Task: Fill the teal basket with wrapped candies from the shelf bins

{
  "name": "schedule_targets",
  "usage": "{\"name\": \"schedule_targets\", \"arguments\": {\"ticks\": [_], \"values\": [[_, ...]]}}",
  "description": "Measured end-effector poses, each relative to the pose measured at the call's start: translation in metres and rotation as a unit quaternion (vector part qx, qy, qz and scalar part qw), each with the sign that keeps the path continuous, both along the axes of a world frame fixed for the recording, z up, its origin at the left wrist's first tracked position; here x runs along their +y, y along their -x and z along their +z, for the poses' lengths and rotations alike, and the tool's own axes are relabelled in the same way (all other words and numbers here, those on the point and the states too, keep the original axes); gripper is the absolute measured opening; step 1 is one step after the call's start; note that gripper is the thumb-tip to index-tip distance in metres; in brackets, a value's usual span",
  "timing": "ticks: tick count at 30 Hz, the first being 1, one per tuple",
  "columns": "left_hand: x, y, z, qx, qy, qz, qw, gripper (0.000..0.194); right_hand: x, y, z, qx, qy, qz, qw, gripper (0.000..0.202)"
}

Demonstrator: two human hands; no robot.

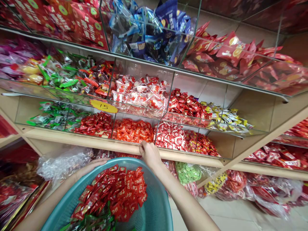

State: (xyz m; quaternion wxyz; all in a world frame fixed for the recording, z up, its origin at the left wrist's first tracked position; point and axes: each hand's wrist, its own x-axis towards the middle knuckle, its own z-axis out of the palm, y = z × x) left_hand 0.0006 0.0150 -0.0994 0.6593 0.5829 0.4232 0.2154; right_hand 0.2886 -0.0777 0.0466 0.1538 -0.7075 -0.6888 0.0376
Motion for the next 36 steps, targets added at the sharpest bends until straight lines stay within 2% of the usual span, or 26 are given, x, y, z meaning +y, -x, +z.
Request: {"name": "schedule_targets", "arguments": {"ticks": [6,11,16,24,30,33,36], "values": [[0.001,0.001,-0.001,0.006,-0.021,0.007,1.000,0.050,0.039,-0.001,0.016,-0.132,-0.009,-0.031,0.991,0.020],[-0.004,0.002,0.002,0.000,-0.013,0.030,0.999,0.051,0.066,0.001,0.011,-0.185,0.038,-0.053,0.981,0.023],[-0.004,0.003,0.003,-0.009,-0.013,0.024,1.000,0.051,0.073,-0.002,0.006,-0.188,0.053,-0.045,0.980,0.021],[0.002,0.002,-0.004,-0.001,0.000,-0.001,1.000,0.054,0.062,-0.001,0.009,-0.217,0.018,-0.037,0.975,0.025],[0.000,0.001,0.000,0.010,-0.008,0.005,1.000,0.053,0.038,0.002,0.025,-0.240,0.000,-0.020,0.970,0.020],[-0.001,0.000,0.002,0.011,-0.009,0.004,1.000,0.052,0.017,0.004,0.030,-0.200,-0.022,-0.003,0.979,0.019],[-0.001,0.000,0.002,0.003,-0.006,-0.004,1.000,0.055,-0.008,0.004,0.019,-0.084,-0.042,0.060,0.994,0.021]]}}
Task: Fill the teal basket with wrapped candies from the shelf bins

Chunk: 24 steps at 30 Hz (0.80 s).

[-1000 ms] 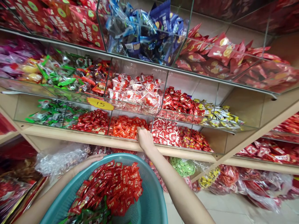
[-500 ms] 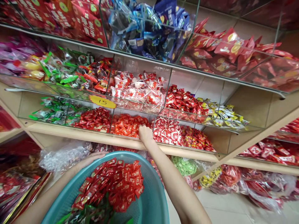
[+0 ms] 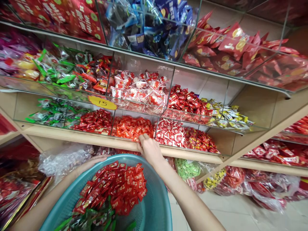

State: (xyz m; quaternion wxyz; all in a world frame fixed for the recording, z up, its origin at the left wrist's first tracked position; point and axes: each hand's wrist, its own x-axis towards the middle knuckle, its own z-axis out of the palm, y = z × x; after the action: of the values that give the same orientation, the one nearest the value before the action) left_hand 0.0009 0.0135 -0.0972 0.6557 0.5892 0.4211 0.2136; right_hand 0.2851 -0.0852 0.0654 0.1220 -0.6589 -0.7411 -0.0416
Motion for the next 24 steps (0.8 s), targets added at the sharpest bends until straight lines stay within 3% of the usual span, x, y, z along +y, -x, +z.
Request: {"name": "schedule_targets", "arguments": {"ticks": [3,5,8,11,16,24], "values": [[0.000,0.000,0.000,-0.005,0.000,-0.002,1.000,0.056,-0.018,-0.002,-0.030,0.142,0.028,0.071,0.987,0.020],[-0.001,-0.001,0.001,-0.003,-0.003,0.002,1.000,0.055,-0.025,-0.003,-0.054,0.197,0.056,0.075,0.976,0.020],[-0.002,-0.001,0.004,0.004,-0.005,0.010,1.000,0.054,-0.028,-0.006,-0.086,0.226,0.078,0.058,0.969,0.018],[-0.003,-0.002,0.007,0.010,0.000,0.016,1.000,0.056,-0.030,-0.008,-0.104,0.214,0.095,0.037,0.971,0.019],[-0.003,-0.002,0.008,0.007,0.004,0.019,1.000,0.058,-0.035,-0.010,-0.110,0.190,0.122,0.008,0.974,0.020],[-0.003,0.000,0.004,-0.004,0.000,0.019,1.000,0.047,-0.037,-0.012,-0.096,0.181,0.099,0.020,0.978,0.023]]}}
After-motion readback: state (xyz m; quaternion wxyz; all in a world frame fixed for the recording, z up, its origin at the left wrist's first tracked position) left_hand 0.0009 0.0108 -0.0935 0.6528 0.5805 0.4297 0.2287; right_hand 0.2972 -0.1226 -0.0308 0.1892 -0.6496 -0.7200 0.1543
